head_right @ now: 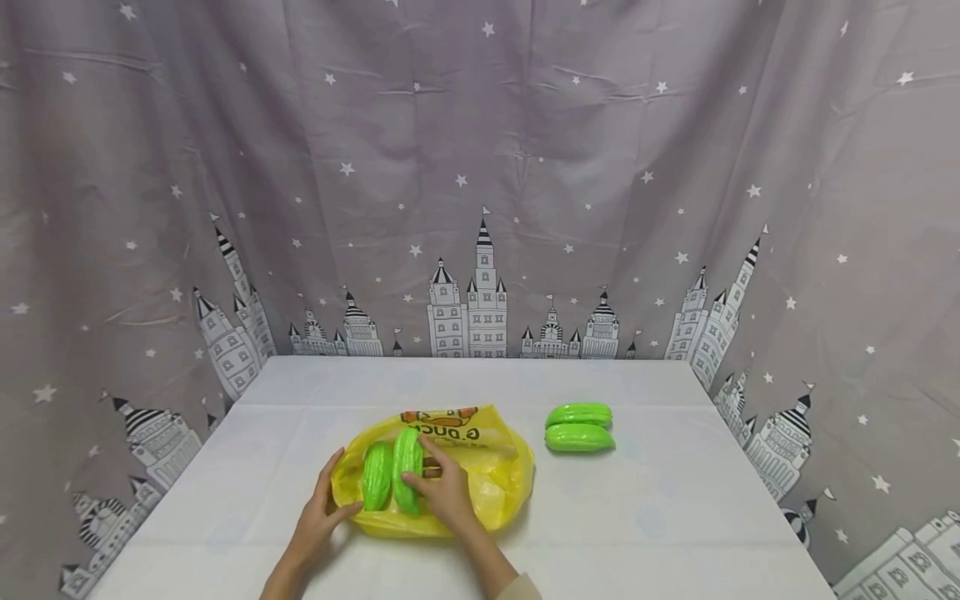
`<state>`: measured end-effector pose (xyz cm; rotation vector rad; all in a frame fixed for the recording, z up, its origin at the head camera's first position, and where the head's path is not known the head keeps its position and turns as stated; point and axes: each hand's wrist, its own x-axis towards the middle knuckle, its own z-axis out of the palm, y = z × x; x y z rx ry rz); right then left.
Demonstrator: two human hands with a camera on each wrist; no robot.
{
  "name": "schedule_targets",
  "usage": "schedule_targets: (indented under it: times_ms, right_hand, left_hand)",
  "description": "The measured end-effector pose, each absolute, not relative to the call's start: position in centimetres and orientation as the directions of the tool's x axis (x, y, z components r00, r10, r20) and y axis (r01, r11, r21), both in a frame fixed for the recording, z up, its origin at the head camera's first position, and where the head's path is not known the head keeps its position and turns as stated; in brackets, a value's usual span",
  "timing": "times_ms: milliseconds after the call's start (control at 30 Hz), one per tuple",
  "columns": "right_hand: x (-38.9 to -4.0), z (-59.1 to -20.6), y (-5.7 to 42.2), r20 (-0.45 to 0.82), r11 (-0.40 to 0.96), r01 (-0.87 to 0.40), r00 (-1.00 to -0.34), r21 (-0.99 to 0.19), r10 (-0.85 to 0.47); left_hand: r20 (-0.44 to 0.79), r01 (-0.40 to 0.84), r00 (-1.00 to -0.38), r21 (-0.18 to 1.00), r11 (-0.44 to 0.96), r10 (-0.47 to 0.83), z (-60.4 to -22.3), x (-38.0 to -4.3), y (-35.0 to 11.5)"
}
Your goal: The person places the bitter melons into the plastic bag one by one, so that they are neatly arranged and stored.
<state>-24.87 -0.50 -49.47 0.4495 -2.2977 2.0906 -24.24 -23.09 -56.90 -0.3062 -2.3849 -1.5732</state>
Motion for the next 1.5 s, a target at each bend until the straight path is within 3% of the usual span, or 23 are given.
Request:
schedule_targets:
  times_ms: [367, 933, 1500]
  right_hand:
    - [-27.0, -53.6, -1.0, 0.168, 0.111, -0.192, -0.966, -0.975, -0.198]
    - [-27.7, -54.7, -1.7, 0.169, 0.227, -0.208, -0.969, -0.952, -0.180]
    - [-27.7, -55.0, -2.3, 0.149, 0.238, -0.194, -0.969, -0.952, -0.197]
  left_hand:
    - [0.368, 0.348, -0.929, 0.846, 0.404, 0.031, -56.8, -24.3, -23.0]
    - [0.362, 0.342, -0.932, 0.846, 0.409, 0.029, -57.0, -24.4, -23.2]
    - [0.349, 0.327, -0.937, 0.841, 0.430, 0.030, -56.7, -24.1, -23.0]
